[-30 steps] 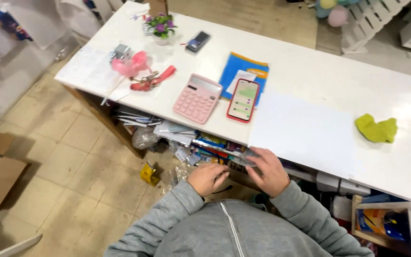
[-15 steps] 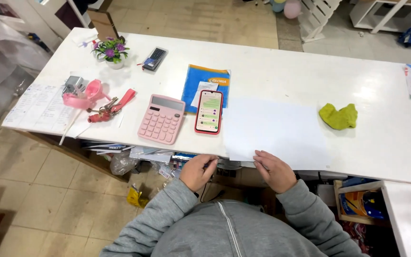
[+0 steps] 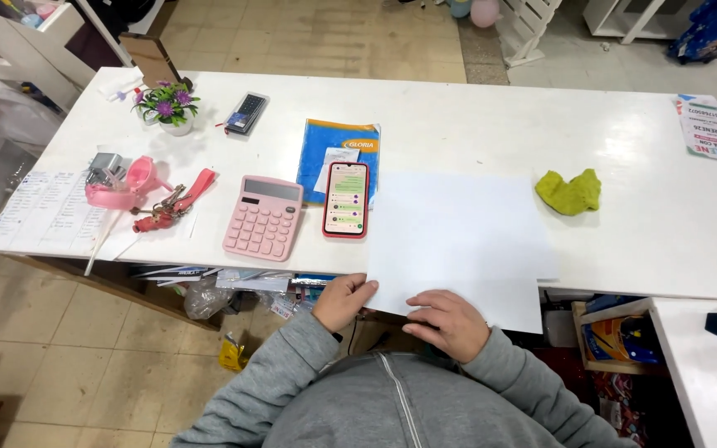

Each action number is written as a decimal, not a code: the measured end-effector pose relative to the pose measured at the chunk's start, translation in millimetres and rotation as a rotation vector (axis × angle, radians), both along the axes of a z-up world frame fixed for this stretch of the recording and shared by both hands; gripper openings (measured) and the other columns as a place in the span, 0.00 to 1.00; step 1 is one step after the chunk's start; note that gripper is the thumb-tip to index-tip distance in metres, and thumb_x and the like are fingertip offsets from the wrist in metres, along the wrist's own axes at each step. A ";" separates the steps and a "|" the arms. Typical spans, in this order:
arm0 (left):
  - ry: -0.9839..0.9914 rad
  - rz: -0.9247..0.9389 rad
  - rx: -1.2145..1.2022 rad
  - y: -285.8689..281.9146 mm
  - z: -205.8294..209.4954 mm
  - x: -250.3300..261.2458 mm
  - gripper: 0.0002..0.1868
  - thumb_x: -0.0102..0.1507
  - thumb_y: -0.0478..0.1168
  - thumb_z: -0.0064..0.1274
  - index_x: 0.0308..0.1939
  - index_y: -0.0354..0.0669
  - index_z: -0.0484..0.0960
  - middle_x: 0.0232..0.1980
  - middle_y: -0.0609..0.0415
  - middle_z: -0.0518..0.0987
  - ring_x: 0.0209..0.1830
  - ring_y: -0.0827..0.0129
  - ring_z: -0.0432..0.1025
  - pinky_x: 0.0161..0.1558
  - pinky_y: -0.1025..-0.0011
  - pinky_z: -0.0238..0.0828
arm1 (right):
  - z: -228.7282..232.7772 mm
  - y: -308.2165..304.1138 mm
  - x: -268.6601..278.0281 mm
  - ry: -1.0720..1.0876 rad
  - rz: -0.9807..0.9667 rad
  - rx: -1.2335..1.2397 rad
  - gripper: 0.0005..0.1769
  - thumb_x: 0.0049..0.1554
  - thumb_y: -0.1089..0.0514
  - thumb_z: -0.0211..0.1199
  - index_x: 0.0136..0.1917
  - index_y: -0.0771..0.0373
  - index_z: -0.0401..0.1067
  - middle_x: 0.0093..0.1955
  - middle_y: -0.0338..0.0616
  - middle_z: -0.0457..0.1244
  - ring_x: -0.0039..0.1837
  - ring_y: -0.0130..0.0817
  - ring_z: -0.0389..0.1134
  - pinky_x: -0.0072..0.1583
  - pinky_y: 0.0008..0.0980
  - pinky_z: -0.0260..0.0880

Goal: Operate a laptop and repeatedly load paper into the manual feed tray of a printer.

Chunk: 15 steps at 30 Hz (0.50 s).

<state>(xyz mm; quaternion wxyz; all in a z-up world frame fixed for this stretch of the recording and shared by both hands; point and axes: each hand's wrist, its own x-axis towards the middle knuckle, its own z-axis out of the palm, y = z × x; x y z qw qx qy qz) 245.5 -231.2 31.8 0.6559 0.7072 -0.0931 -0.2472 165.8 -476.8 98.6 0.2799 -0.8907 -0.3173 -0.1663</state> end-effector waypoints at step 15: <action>-0.575 0.788 0.466 102.1 30.5 -121.6 0.16 0.67 0.44 0.53 0.54 0.39 0.83 0.41 0.41 0.85 0.36 0.54 0.82 0.40 0.65 0.78 | -15.8 70.6 6.5 0.685 0.483 -0.201 0.16 0.60 0.48 0.64 0.55 0.60 0.79 0.50 0.45 0.74 0.51 0.39 0.75 0.52 0.36 0.76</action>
